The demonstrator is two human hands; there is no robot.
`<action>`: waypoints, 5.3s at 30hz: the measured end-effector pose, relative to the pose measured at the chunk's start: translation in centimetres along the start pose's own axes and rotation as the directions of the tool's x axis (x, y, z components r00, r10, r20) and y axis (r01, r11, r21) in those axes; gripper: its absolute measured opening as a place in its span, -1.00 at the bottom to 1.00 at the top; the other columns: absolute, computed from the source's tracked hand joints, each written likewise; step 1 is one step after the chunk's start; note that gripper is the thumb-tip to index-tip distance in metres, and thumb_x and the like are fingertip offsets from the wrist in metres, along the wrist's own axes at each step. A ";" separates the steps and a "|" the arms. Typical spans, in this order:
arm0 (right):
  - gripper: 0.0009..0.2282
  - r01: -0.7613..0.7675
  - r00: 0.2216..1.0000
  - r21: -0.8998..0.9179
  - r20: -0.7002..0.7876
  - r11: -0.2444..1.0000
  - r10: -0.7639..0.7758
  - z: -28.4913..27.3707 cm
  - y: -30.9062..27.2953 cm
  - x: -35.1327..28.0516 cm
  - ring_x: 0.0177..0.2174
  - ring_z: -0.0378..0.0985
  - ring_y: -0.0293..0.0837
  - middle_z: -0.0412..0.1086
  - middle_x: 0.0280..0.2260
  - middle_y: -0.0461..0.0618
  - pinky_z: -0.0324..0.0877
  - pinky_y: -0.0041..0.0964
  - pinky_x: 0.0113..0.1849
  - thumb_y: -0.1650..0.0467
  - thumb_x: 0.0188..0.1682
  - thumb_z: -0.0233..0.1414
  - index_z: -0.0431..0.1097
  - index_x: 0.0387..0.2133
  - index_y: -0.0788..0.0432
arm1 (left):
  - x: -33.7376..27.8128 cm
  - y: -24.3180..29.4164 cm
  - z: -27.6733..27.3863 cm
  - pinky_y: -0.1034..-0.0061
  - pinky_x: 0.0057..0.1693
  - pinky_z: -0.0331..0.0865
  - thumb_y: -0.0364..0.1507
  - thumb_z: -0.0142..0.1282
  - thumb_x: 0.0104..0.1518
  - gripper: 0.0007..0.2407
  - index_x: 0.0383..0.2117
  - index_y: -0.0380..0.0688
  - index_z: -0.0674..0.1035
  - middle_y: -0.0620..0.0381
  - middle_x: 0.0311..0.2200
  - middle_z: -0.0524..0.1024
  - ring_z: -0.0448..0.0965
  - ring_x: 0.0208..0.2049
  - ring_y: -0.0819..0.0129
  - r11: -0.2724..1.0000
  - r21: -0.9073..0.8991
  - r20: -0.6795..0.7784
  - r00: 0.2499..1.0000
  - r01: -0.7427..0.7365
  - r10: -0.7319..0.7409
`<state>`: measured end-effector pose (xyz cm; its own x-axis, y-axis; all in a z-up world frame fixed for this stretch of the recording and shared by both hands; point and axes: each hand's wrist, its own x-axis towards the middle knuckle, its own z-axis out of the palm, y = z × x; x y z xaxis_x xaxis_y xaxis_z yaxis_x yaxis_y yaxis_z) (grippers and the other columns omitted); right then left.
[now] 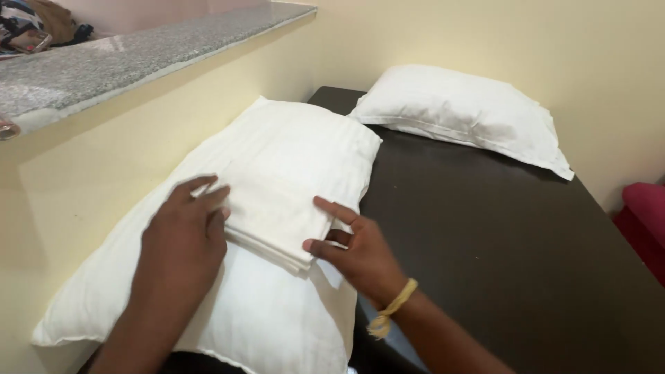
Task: The person folds a white cloth on a dark table and then places it on a pillow. The person then inserts a pillow into a pillowcase, adjusting the corners and smoothing the fabric.
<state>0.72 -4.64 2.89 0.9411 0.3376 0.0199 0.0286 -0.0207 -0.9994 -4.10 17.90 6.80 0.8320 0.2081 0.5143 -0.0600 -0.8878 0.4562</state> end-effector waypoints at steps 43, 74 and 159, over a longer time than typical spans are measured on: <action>-0.22 0.415 0.894 -0.642 0.153 0.645 -0.422 3.5 0.6 -1.2 0.45 -0.32 0.25 -0.27 0.48 0.30 -0.19 0.12 0.31 -0.05 0.01 -0.06 -0.03 0.44 0.07 | 3.3 0.0 0.8 -0.11 0.22 0.03 -0.12 0.10 0.14 -0.51 0.18 -0.04 0.52 -0.24 0.16 0.31 0.15 0.18 -0.17 0.891 0.451 -0.005 0.998 -0.050 0.059; -0.43 -0.175 0.980 -0.967 -0.189 0.188 -0.063 -25.4 10.8 2.3 0.39 -0.22 -0.05 -0.21 0.43 0.01 -0.25 0.07 0.29 0.02 0.10 -0.26 -0.03 0.38 -0.18 | 8.2 19.5 38.8 0.13 0.47 -0.44 0.14 -0.38 0.27 -0.23 0.42 -0.26 -0.03 -0.25 0.47 -0.25 -0.35 0.48 -0.14 0.994 0.034 0.560 0.826 -0.101 0.064; -0.60 -0.328 0.920 -0.941 -0.337 0.078 -0.201 -21.1 10.3 -2.3 -0.13 0.35 0.15 0.45 -0.17 0.22 0.33 -0.04 -0.13 0.40 0.06 -0.06 0.26 0.12 0.43 | 7.2 19.6 36.6 0.09 0.43 -0.10 0.19 -0.01 0.08 -0.27 0.30 0.00 0.36 -0.11 0.34 0.23 0.10 0.38 -0.14 0.878 -0.339 0.403 0.792 -0.337 0.459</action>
<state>5.94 -25.54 -6.88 0.9734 -0.0027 0.2292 0.0106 -0.9983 -0.0567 20.89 -13.02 -7.20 0.8532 -0.4084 0.3245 -0.5203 -0.7107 0.4736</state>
